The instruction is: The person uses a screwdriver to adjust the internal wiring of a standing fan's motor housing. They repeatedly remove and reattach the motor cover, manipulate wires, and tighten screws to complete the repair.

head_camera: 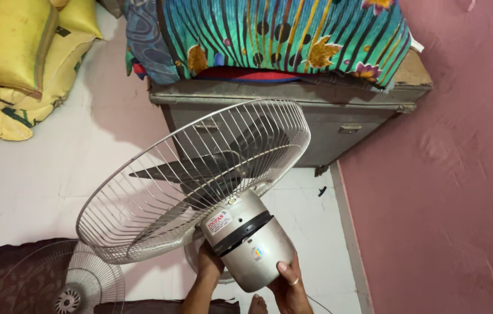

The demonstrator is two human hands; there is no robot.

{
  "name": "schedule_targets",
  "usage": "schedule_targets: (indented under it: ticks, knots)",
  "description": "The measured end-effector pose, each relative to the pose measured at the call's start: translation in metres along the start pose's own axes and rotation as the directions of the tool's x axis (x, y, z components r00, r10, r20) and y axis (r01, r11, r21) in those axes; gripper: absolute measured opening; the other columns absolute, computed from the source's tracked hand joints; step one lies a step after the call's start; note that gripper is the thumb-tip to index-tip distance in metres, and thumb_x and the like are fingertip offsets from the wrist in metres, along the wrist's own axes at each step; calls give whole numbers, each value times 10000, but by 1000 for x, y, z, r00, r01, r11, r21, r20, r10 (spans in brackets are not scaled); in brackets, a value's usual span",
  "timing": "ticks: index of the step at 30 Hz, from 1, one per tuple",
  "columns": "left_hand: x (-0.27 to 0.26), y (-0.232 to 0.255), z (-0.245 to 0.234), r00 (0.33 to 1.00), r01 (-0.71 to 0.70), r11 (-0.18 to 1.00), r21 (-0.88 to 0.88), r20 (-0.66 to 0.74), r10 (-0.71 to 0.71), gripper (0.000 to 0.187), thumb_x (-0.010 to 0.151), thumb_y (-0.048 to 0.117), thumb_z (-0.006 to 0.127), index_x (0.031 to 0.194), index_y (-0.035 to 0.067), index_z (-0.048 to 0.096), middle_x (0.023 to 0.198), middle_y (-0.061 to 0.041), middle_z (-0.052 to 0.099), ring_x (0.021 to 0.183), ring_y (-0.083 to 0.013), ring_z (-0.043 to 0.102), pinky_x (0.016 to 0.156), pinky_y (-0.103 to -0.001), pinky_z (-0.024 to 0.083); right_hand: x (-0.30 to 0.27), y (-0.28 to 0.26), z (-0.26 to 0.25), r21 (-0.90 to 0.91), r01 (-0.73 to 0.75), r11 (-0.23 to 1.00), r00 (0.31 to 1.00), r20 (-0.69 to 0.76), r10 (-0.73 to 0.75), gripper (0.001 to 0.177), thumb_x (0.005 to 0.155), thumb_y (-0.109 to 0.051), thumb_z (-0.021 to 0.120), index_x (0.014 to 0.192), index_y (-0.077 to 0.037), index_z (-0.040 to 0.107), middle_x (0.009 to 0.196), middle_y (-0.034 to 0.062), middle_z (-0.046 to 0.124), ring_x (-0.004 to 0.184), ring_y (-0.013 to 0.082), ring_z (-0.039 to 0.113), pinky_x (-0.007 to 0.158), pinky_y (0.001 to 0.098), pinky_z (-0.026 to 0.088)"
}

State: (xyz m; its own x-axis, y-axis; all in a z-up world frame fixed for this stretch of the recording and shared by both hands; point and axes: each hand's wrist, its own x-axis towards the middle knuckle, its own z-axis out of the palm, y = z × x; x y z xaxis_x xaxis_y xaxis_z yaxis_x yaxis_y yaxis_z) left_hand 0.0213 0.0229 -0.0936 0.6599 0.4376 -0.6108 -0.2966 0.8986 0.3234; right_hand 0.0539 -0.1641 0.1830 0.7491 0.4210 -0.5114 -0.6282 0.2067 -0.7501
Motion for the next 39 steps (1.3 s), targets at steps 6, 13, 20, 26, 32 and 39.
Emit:
schedule_targets:
  ticks: [6,13,20,26,32,39]
  knots:
    - [-38,31,22,996,78,875,478,-66,-53,388,1029,157,437,1380,74,577,1163,-104,685,959,-234,644,784,-380,515,1,-6,5,-50,-89,995,990,-118,82,1032,624,-527,683,1544,-245,312,1519,147,428,1360,355,503,996,600,533]
    - [-129,65,73,950,148,863,482,-312,12,497,1017,290,530,1411,-7,590,1268,-219,653,1050,-305,658,846,-433,553,7,2,-7,-74,-121,990,988,-103,113,1274,588,-548,730,1613,-291,18,1590,137,293,1421,391,427,1011,597,517]
    - [-165,58,117,993,90,933,349,-100,-58,764,960,559,448,1553,80,389,1574,-112,470,1417,-288,441,1130,-478,338,8,18,-12,-236,36,971,999,-19,-41,1434,594,-440,820,1579,-215,-199,1620,245,228,1475,409,334,1092,546,418]
    - [-181,73,141,988,157,881,446,-63,-144,819,905,624,497,1533,105,415,1546,-83,498,1381,-248,477,1089,-479,390,2,3,5,-262,-192,946,972,-181,147,1473,549,-486,806,1589,-292,-219,1570,234,227,1424,450,398,1050,620,485]
    - [-189,80,158,977,186,824,536,-10,-214,835,809,581,647,1468,91,493,1420,-87,581,1306,-266,529,1005,-513,460,1,-3,13,-214,-164,963,977,-173,128,1455,554,-481,814,1600,-311,-183,1566,232,241,1416,445,416,1029,621,512]
    - [-180,88,149,955,234,756,611,1,-296,889,728,544,762,1439,55,545,1356,-145,638,1263,-327,583,971,-523,503,4,12,6,-162,-186,969,973,-171,158,1432,572,-460,797,1610,-346,-184,1556,226,262,1397,451,440,1004,632,524]
